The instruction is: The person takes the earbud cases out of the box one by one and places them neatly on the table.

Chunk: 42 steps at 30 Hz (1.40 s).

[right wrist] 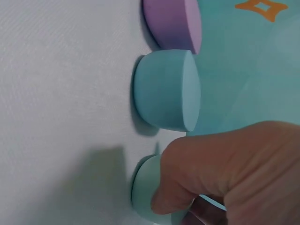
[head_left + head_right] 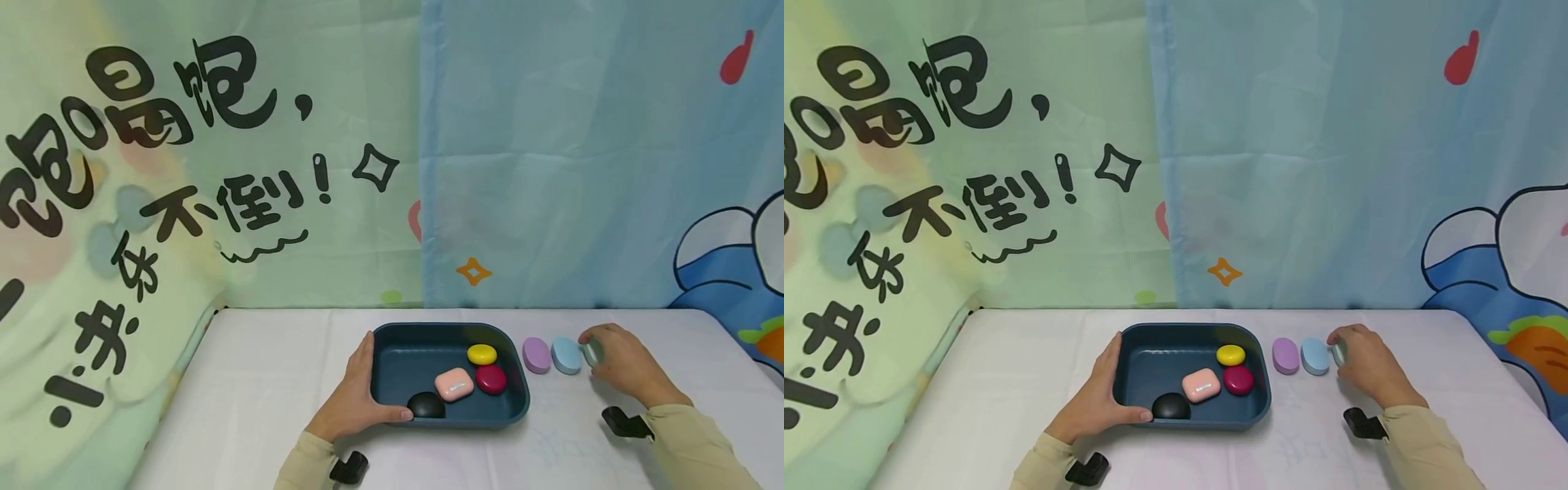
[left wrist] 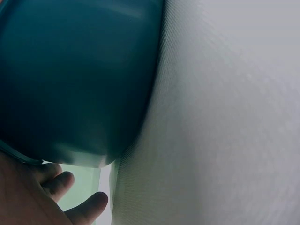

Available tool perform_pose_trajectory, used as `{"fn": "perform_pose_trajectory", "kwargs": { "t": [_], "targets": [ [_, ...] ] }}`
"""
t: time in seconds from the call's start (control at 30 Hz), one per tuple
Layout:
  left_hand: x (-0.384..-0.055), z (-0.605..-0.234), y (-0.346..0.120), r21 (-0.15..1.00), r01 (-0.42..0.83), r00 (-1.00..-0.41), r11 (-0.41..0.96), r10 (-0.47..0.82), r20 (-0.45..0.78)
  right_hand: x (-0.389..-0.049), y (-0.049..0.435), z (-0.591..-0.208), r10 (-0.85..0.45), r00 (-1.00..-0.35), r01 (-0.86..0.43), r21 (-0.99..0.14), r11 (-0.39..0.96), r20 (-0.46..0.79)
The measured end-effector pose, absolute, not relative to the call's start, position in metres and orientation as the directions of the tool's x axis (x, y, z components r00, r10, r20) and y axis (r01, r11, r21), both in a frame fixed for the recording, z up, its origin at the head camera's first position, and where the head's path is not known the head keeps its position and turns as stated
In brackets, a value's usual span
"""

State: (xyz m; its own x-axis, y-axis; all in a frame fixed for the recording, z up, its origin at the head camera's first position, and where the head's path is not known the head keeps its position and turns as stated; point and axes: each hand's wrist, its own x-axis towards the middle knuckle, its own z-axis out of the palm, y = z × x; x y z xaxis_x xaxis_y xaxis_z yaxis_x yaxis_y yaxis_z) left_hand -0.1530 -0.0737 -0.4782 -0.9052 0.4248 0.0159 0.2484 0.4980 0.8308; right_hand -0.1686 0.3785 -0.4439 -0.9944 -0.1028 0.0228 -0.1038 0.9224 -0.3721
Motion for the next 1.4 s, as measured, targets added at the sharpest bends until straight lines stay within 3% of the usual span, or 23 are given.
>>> {"fn": "perform_pose_trajectory", "kwargs": {
  "t": [0.7, 1.4],
  "targets": [
    [-0.153, -0.476, -0.073, 0.830, 0.242, -0.909, 0.503, 0.416, 0.012, -0.163, 0.373, -0.440, -0.151, -0.986, -0.166, -0.351, 0.922, 0.069],
    [-0.154, -0.479, -0.073, 0.827, 0.248, -0.910, 0.504, 0.415, 0.019, -0.136, 0.300, -0.418, -0.107, -0.961, -0.202, -0.383, 0.901, 0.256]
  ]
}}
